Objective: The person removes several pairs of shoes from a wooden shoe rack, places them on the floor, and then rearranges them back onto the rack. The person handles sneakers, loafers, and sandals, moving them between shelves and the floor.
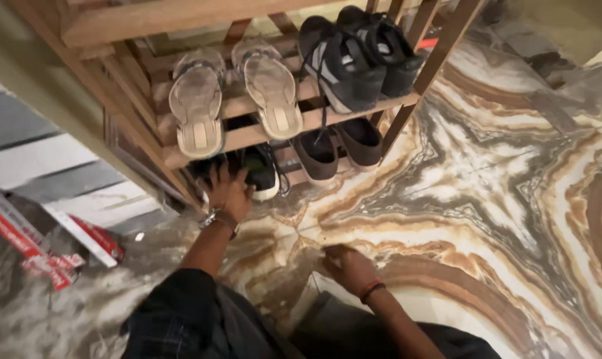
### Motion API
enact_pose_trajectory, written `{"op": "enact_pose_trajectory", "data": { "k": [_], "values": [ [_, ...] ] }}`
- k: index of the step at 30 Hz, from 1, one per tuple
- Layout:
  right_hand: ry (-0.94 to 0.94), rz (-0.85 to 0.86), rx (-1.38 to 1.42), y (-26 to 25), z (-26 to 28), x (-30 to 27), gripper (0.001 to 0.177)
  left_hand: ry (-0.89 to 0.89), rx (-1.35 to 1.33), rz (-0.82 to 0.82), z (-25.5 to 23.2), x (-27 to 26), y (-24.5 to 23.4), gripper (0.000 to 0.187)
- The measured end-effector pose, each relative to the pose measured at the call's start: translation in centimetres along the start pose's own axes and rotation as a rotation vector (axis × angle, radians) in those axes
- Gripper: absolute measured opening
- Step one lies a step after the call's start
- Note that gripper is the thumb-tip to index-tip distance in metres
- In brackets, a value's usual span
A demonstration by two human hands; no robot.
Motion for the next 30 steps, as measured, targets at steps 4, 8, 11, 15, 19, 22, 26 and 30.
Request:
{"op": "enact_pose_trajectory", "data": {
  "k": [4, 8, 11, 15, 19, 22, 26, 30],
  "values": [
    [0.368, -0.178, 0.058, -7.7, 2.5, 6.0, 0.066, -0.11, -0.012, 0.068, 0.1, 1.3, 1.3, 0.051],
    [-0.347, -0.795, -0.238, -21.8, 9.8, 13.4, 0.084, -0.211, -0.058, 0.219, 0.5, 2.4, 1.9, 0.053],
    [-0.211, -0.65, -0.466, -27.1, 11.4, 18.9, 0.089, -0.226, -0.066, 0.257, 0.5, 2.9, 2.2, 0.052],
    [-0.214, -0.488, -0.413, -26.7, 10.0, 20.6, 0.074, -0.222, -0.09, 0.233, 1.1, 2.5, 2.1, 0.041],
    [-0.209, -0.53, -0.374, -25.9, 7.7, 20.9, 0.062, -0.208, -0.129, 0.169, 0.8, 1.5, 2.0, 0.041],
    [-0.244, -0.577, -0.355, -25.9, 7.9, 20.8, 0.063, -0.205, -0.108, 0.197, 0.2, 1.4, 1.1, 0.045],
    [-0.256, -0.661, -0.288, -25.4, 9.0, 19.1, 0.061, -0.172, -0.108, 0.164, -1.1, 1.0, -0.8, 0.058],
    [-0.24, -0.729, -0.247, -24.5, 10.3, 17.5, 0.07, -0.115, -0.148, 0.091, -1.1, 0.5, -3.6, 0.068]
  ]
}}
Point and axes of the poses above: each hand's wrist, its own x-axis towards the middle knuckle, its own y-axis out of the palm, z = x × y, the point moved 4 cm from there along x, towards the middle knuckle, and after that the axes turned 10 degrees about y, right-handed, at the moved point
